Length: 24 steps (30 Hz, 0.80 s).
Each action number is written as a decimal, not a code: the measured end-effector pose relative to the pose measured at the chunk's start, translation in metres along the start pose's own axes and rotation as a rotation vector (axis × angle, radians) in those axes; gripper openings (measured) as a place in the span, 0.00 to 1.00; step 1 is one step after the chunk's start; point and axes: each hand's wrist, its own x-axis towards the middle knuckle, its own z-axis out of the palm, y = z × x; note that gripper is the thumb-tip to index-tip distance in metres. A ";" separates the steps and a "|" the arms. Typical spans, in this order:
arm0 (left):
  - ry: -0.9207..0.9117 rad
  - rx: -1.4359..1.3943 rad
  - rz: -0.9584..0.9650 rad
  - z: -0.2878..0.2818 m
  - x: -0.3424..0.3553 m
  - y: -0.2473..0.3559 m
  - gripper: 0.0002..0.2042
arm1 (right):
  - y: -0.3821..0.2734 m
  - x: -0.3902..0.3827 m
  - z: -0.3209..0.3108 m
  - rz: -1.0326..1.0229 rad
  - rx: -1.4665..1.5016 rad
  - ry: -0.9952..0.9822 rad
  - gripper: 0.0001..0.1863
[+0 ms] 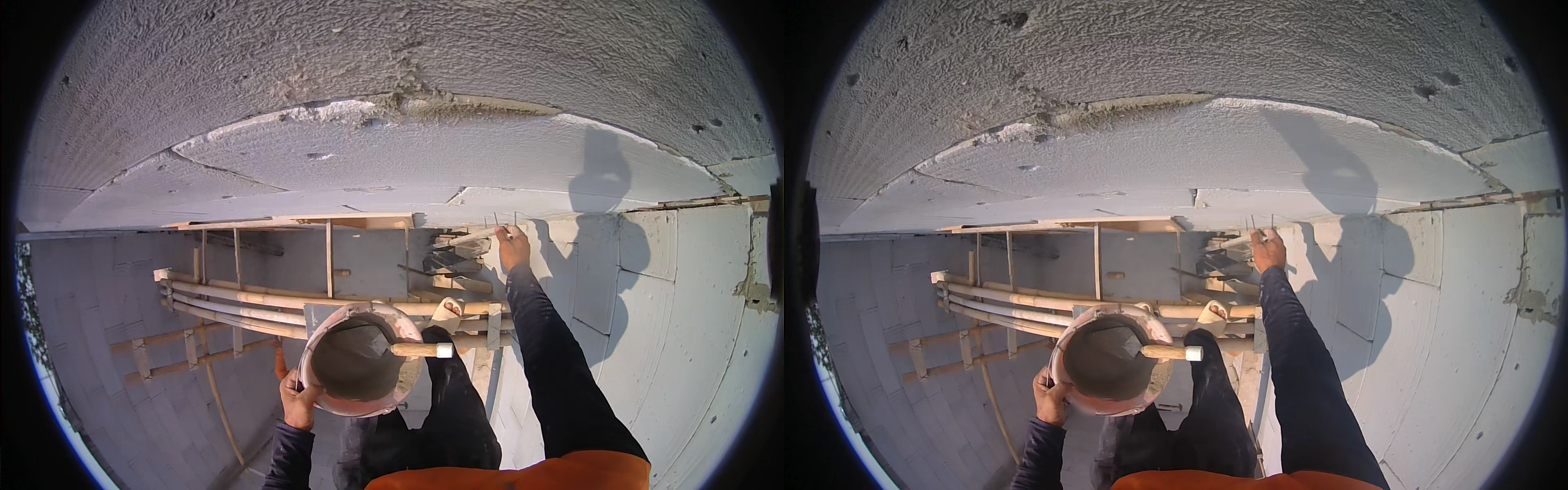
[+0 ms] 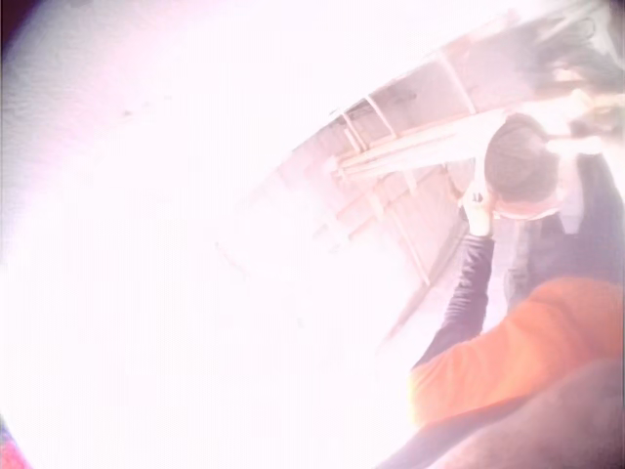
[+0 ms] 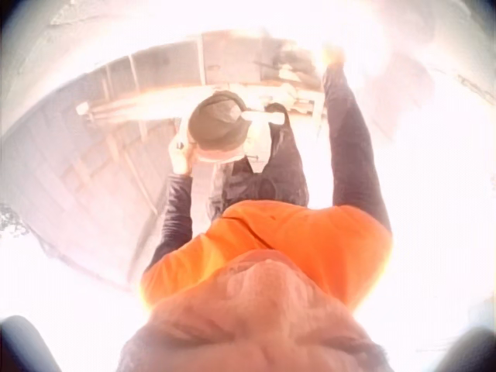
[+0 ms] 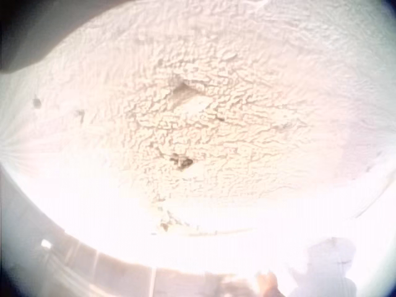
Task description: The person applies mortar to a wall corner using a trowel, checks the alignment with a metal level, and hammers a masonry block into place.
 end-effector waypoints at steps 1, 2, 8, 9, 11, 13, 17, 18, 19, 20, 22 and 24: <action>-0.005 0.008 -0.004 -0.003 0.006 -0.011 0.10 | 0.002 0.007 0.012 0.118 -0.022 -0.023 0.24; 0.001 0.017 -0.020 -0.007 0.008 -0.025 0.10 | -0.008 0.007 0.030 0.134 -0.040 -0.029 0.23; 0.042 -0.013 -0.067 -0.004 0.015 -0.052 0.10 | 0.010 0.025 0.070 0.270 0.037 -0.012 0.20; 0.052 -0.013 -0.067 -0.007 0.015 -0.059 0.10 | 0.006 0.010 0.083 0.269 0.108 0.009 0.19; 0.046 -0.010 -0.048 -0.012 0.018 -0.072 0.10 | 0.012 0.020 0.083 0.349 0.339 -0.014 0.19; 0.008 0.021 -0.068 -0.012 0.022 -0.072 0.11 | 0.031 0.034 0.078 0.297 0.404 0.012 0.17; 0.079 0.026 -0.069 -0.029 0.018 -0.076 0.11 | 0.018 0.028 0.083 0.469 0.654 -0.039 0.14; 0.075 0.041 -0.068 -0.024 0.019 -0.062 0.09 | 0.021 0.025 0.083 0.461 0.632 -0.053 0.14; 0.073 0.051 -0.054 -0.022 0.012 -0.056 0.09 | 0.027 0.020 0.080 0.453 0.609 -0.069 0.15; 0.057 0.067 -0.017 -0.016 0.020 -0.051 0.08 | 0.033 0.032 0.077 0.440 0.604 -0.062 0.15; 0.074 0.059 -0.022 -0.018 0.025 -0.044 0.08 | 0.045 0.035 0.074 0.525 0.607 -0.070 0.15; 0.073 0.059 -0.024 -0.018 0.024 -0.042 0.09 | 0.046 0.045 0.071 0.415 0.681 -0.058 0.13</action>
